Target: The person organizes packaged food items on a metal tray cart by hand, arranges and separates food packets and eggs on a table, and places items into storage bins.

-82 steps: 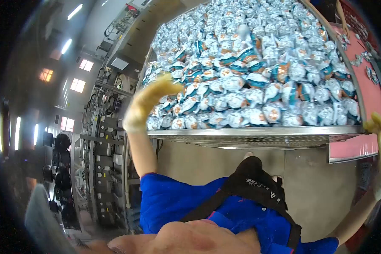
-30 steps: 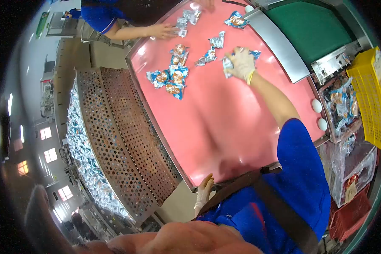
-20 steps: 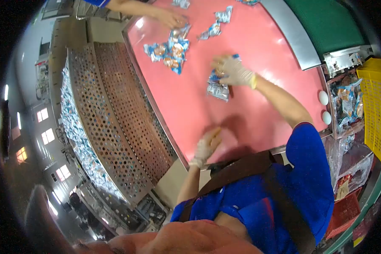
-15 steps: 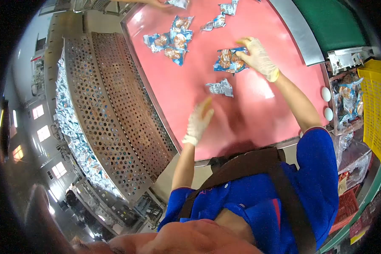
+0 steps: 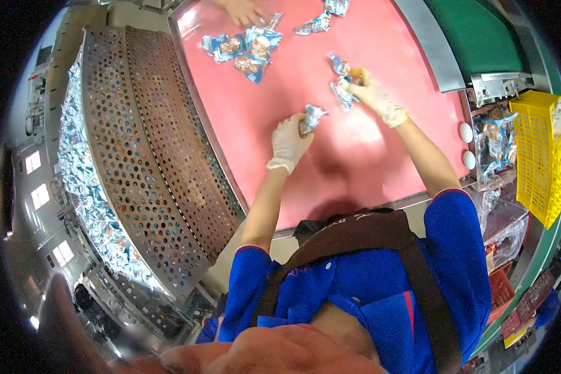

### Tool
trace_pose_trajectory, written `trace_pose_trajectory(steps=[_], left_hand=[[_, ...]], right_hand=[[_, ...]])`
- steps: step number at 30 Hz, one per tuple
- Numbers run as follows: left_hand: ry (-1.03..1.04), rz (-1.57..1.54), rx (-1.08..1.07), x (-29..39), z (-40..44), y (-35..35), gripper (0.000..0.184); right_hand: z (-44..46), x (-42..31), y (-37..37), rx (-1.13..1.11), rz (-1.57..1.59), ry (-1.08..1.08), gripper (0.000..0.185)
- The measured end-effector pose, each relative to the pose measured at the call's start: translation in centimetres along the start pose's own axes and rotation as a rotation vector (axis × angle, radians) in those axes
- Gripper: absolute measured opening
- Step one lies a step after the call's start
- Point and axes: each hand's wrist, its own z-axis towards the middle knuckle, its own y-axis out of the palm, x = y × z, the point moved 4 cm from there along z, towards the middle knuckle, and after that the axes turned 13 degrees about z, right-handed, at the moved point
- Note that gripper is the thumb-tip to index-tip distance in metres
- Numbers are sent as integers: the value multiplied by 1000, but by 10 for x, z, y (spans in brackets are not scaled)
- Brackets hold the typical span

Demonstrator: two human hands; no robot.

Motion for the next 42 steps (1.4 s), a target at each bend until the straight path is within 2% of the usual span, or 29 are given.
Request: trace_pose_trajectory(steps=[3, 6, 7, 10, 13, 16, 18, 19, 21, 23, 25, 28, 31, 33, 34, 35, 38, 39, 42], left_hand=[[-90, -81, 100, -8, -40, -4, 45], [-167, -189, 173, -12, -71, 20, 47], [-195, -228, 138, -13, -77, 27, 49], [-256, -323, 86, -12, -90, 43, 54], [-263, -446, 96, -12, -92, 51, 58], [-278, -781, 1, -13, -86, 45, 64], [-325, -1079, -95, -4, -86, 29, 67], [-278, -932, -92, -4, -86, 30, 66], [-194, -631, -88, -9, -84, 36, 65], [-184, -526, -28, -9, -85, 50, 66], [-181, -414, 17, -1, -85, 50, 65], [-268, -603, -111, 2, -87, 50, 64], [-395, -755, 35, 3, -88, 53, 62], [-415, -985, 142, 11, -85, 57, 62], [-426, -1097, 191, 14, -85, 58, 61], [-434, -1058, 164, 20, -81, 54, 60], [-470, -854, 102, 18, -73, 55, 61], [-477, -865, 52, 19, -74, 45, 62], [-353, -868, 119, 10, -82, 42, 63]], right_hand=[[0, 52, -28, -123, 607, 256, 41], [-29, 64, -28, 24, 425, 236, 41], [-28, 71, -38, -25, 290, 215, 43], [-46, 65, -51, 187, -136, 39, 47], [-68, 39, -55, 294, -286, 88, 49], [-74, 26, -74, 209, -619, -31, 41], [-77, 4, -71, 38, -916, -521, 35], [-80, -4, -64, -60, -1047, -772, 33], [-69, -6, -50, -283, -1113, -905, 31], [-57, -11, -41, -317, -936, -613, 32], [-48, -9, -41, -157, -507, 92, 35], [-45, -6, -38, -302, -1057, -452, 41], [-69, -1, -5, -264, -881, -131, 49], [-81, -2, 28, -314, -1042, -233, 47], [-76, 10, 43, -300, -992, -194, 46], [-70, 27, 51, -283, -940, -159, 46], [-52, 51, 58, -314, -878, -540, 47], [-46, 43, 50, -221, -813, -378, 45], [-41, -20, 20, 41, -602, 99, 40]])
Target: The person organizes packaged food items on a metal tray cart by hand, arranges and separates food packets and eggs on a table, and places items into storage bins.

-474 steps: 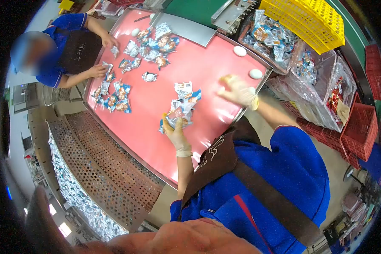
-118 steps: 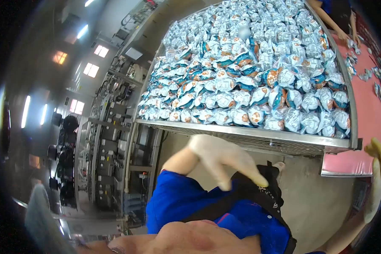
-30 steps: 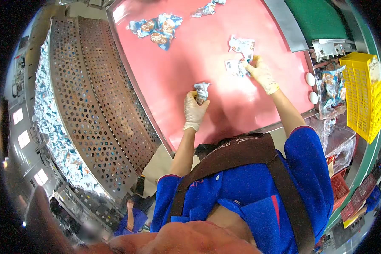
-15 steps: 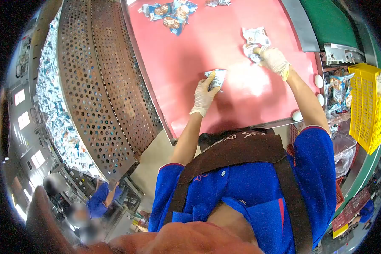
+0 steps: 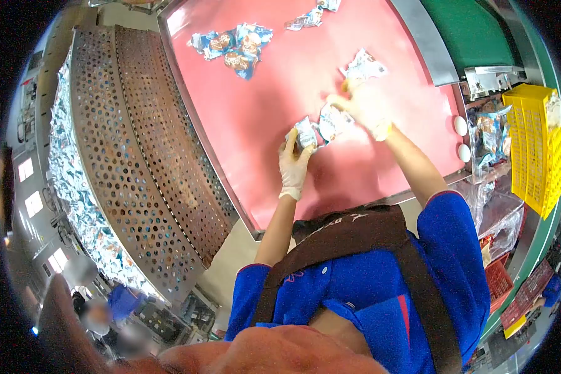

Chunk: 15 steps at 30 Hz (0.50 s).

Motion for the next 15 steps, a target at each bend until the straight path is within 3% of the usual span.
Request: trace_pose_trajectory(steps=[1, 4, 5, 6, 7, 9, 12, 14, 15], left_hand=[[40, -132, -1, -4, 0, -2, 68], [21, -124, 120, -4, 13, -18, 73], [43, 165, 137, 0, 24, -29, 72], [21, 163, 163, 8, 37, -38, 72], [-3, 162, 186, 19, 52, -45, 71], [-44, 148, 171, 31, 87, -57, 70], [216, 446, 379, 41, 151, -72, 70], [284, 521, 392, 52, 196, -85, 69], [333, 640, 399, 56, 215, -92, 69]], right_hand=[[5, -7, -13, 124, -8, -83, 38], [29, -1, -35, 398, -66, -357, 37], [43, 16, -27, 428, -108, -468, 38], [53, 23, -21, 457, -145, -580, 39], [60, 23, -18, 333, -95, -461, 44], [67, 25, -16, 257, -148, -476, 44], [66, 44, -21, 154, 15, -440, 47], [46, 44, -25, 67, 39, -398, 48], [33, 44, -23, 36, 9, -487, 49]])
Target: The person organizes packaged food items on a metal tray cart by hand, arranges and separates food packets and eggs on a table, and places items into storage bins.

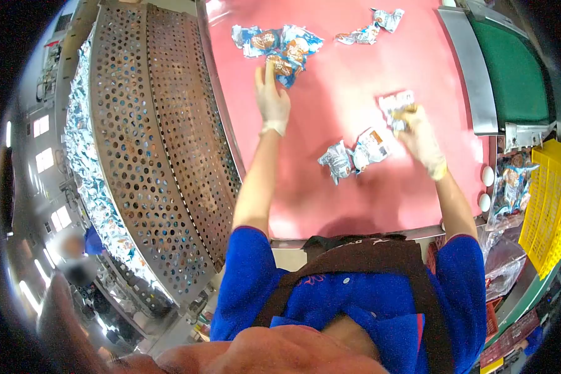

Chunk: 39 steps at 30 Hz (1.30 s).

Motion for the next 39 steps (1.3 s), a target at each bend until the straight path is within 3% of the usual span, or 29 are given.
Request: trace_pose_trajectory(steps=[2, 5, 8, 9, 12, 13, 14, 15, 17, 19, 21, 22, 24, 25, 28, 30, 34, 37, 38, 39], left_hand=[[149, 211, 7, -9, 34, 4, 69], [227, 241, -129, -32, 60, 28, 66], [163, 285, -313, -25, 73, 23, 61], [121, 324, -385, -23, 69, 16, 60], [161, 82, -131, -39, 28, 10, 56], [157, -1, -50, -43, 13, 4, 54], [-79, -394, -262, -49, -4, 1, 53], [-324, -783, -473, -48, -28, -2, 52], [-514, -1023, -255, -31, -76, -27, 53], [-610, -1210, -335, -61, -138, -7, 55], [-802, -1437, -546, -63, -188, -2, 59], [-792, -1478, -542, -58, -200, -5, 59], [-785, -1563, -533, -48, -224, -8, 58], [-815, -1569, -540, -46, -230, -10, 58], [-884, -1569, -589, -51, -250, 1, 57], [-909, -1533, -674, -78, -271, 27, 57], [-790, -1346, -724, -51, -258, 20, 50], [-752, -1102, -757, -72, -258, 21, 47], [-697, -952, -763, -71, -254, 17, 45], [-695, -916, -758, -66, -251, 13, 44]], right_hand=[[-28, -9, 7, -66, -39, -171, 50], [-50, -24, 28, -214, 66, -232, 48], [-43, -24, 43, -398, -80, 30, 46], [-35, -16, 39, -403, 235, 151, 45], [24, 0, 24, -306, 945, 351, 42], [55, -16, 12, -269, 702, 191, 41], [86, -33, 0, -201, 446, 52, 41], [114, -47, -8, -168, -124, -199, 41], [166, -45, -10, 5, -451, -405, 53], [203, -40, -2, -63, -462, -398, 50], [234, -11, 10, -94, -561, -320, 49], [239, -11, 15, -111, -611, -282, 49], [231, -19, 3, -154, -352, -37, 47], [219, -25, 0, -174, -222, 89, 46], [164, -11, -12, -110, 181, 121, 43], [124, -4, -24, -130, 317, 256, 45], [37, -28, -39, -116, 684, 321, 58], [-1, 13, -32, -64, 500, 302, 74], [-12, 16, -29, 26, 344, 270, 78], [-23, 16, -25, 118, 387, 263, 78]])
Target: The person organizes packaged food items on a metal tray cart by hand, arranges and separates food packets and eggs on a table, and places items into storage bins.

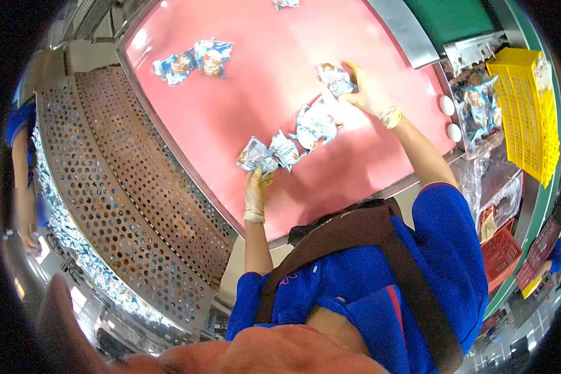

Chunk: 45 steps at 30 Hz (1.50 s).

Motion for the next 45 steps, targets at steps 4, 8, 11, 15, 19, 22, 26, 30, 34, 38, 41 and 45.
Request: trace_pose_trajectory(steps=[4, 8, 11, 15, 19, 22, 26, 30, 34, 38, 41, 45], left_hand=[[-32, 52, 110, 8, -11, 11, 40], [-48, 38, 186, 23, -19, 15, 38], [-23, -55, 174, -4, -5, 3, 39], [-32, -101, 285, 18, -19, 22, 50], [-24, -184, 356, 23, -26, 25, 49], [-34, -249, 353, 20, -27, 28, 55], [61, -239, 417, 25, -31, 32, 71], [154, 20, 658, 32, -40, 34, 85], [489, 613, 712, 78, -56, 45, 90], [642, 1122, 422, 91, -49, 80, 91], [599, 1400, 303, 88, -38, 103, 91], [604, 1358, 361, 90, -27, 106, 90]], right_hand=[[-18, 18, 4, 248, -8, -63, 74], [-26, 28, 3, 336, -100, -166, 67], [-26, 24, -1, 271, -299, -369, 53], [-23, 12, 6, 177, -370, -354, 46], [-4, 33, 3, 99, -426, -365, 45], [-1, 26, 1, 33, -271, -244, 42], [-9, 23, 2, -28, -97, -45, 42], [-29, 13, 9, -2, 27, -21, 45], [-43, 14, 19, -15, -71, -132, 49], [-49, 22, 25, -144, -476, -226, 51], [-39, -11, 20, -143, -800, -335, 49], [10, -52, 10, -106, -545, -331, 39]])
